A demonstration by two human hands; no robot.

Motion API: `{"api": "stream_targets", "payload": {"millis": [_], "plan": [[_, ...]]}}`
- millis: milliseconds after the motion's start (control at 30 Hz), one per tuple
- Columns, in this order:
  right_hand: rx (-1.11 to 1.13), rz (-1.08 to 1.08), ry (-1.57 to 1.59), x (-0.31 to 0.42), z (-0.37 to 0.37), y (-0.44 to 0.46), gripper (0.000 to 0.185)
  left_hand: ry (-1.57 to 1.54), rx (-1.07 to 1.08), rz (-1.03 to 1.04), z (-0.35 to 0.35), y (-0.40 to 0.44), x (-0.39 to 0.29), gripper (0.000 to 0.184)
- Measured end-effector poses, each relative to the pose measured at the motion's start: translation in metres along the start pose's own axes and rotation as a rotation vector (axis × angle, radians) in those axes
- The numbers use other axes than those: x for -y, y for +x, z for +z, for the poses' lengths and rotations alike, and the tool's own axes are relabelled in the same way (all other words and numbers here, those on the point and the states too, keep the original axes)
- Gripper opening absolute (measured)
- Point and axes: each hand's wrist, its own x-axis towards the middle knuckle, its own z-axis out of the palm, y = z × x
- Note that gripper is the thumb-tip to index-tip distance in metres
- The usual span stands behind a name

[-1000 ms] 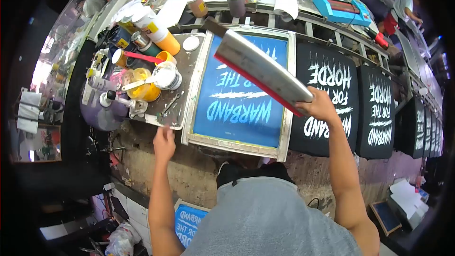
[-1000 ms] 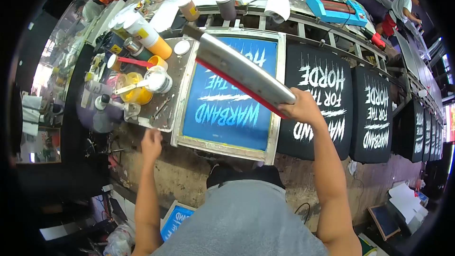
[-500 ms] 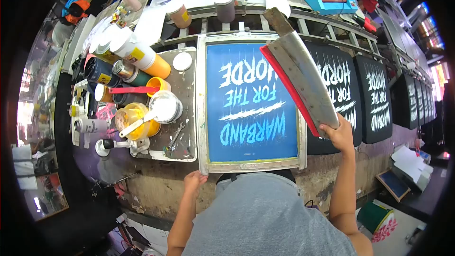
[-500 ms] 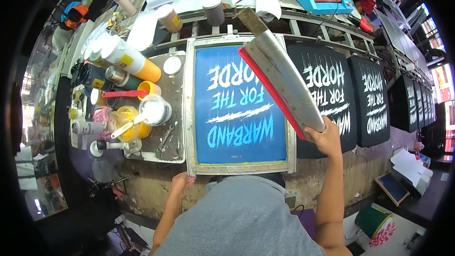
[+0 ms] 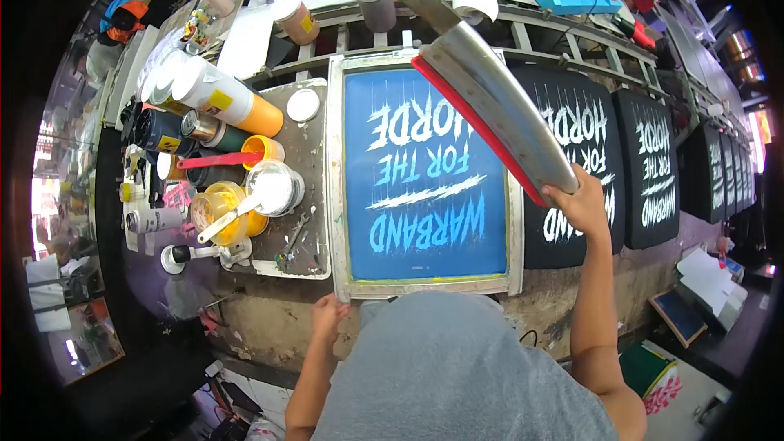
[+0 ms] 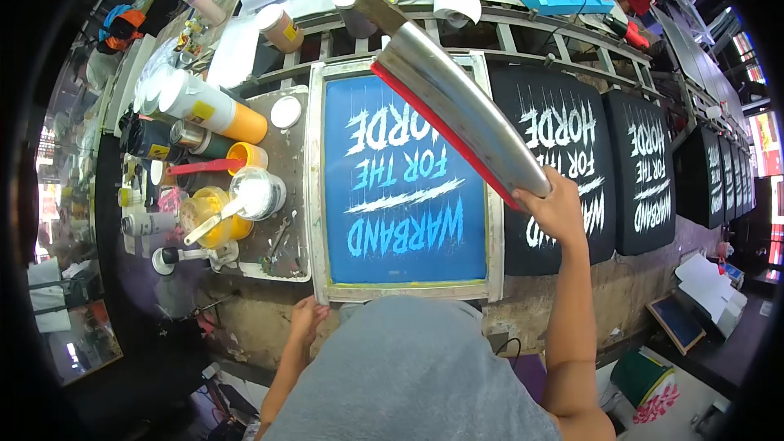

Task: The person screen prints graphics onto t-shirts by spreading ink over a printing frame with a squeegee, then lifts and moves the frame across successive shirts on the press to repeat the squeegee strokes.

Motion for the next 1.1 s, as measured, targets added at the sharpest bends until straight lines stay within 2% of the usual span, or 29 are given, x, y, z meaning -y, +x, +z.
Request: {"api": "stream_targets", "payload": {"millis": [67,167,267,333,467,533,567,633,700,767,833,867,933,967,1000,1033,1067,1100], "plan": [[-0.002,-0.017,-0.044,0.003,0.005,-0.002,0.033,0.023,0.008,-0.018,-0.003,0.005,0.0,0.032],[-0.027,-0.001,0.093,0.008,0.019,-0.01,0.034,0.015,0.082,-0.044,-0.011,0.01,-0.006,0.033],[-0.02,0.067,0.067,0.019,0.029,-0.022,0.033,0.093,0.138,-0.032,-0.014,0.003,-0.013,0.031],[-0.014,0.043,0.117,0.011,0.036,-0.025,0.031,0.228,0.178,-0.04,-0.014,0.003,-0.023,0.03],[-0.007,0.011,0.068,0.008,0.037,-0.03,0.03,0.299,0.247,-0.006,-0.025,0.011,-0.033,0.03],[-0.004,0.011,0.041,0.01,0.036,-0.027,0.03,0.844,0.35,0.142,-0.03,0.017,-0.051,0.027],[0.008,0.024,0.038,0.01,0.035,-0.028,0.03,0.845,0.348,0.139,-0.031,0.018,-0.056,0.027],[0.024,0.034,0.034,0.013,0.033,-0.027,0.03,1.234,0.164,0.627,-0.016,-0.006,-0.105,0.028],[0.046,0.045,-0.028,0.017,0.035,-0.028,0.029,1.091,0.099,0.706,0.008,-0.027,-0.15,0.026],[0.067,0.032,-0.07,0.018,0.037,-0.03,0.029,0.815,0.102,0.87,0.032,-0.056,-0.194,0.022],[0.085,0.022,-0.114,0.019,0.04,-0.035,0.029,0.895,0.029,1.111,0.047,-0.082,-0.231,0.031],[0.109,-0.021,-0.145,0.02,0.043,-0.039,0.028,0.896,0.029,1.111,0.055,-0.094,-0.245,0.031],[0.157,-0.106,-0.206,0.022,0.051,-0.046,0.027,1.002,-0.02,1.433,0.074,-0.114,-0.266,0.05],[0.203,-0.131,-0.237,0.021,0.055,-0.048,0.022,1.003,-0.021,1.436,0.085,-0.12,-0.274,0.05],[0.235,-0.216,-0.274,0.021,0.06,-0.049,0.019,1.139,0.019,1.483,0.096,-0.124,-0.281,0.059],[0.249,-0.264,-0.293,0.017,0.066,-0.051,0.019,1.276,0.06,1.527,0.104,-0.125,-0.285,0.067],[0.261,-0.312,-0.311,0.014,0.072,-0.051,0.02,1.274,0.06,1.532,0.107,-0.119,-0.286,0.067],[0.255,-0.312,-0.312,0.014,0.076,-0.051,0.02,1.402,0.193,1.471,0.112,-0.107,-0.283,0.072]]}}
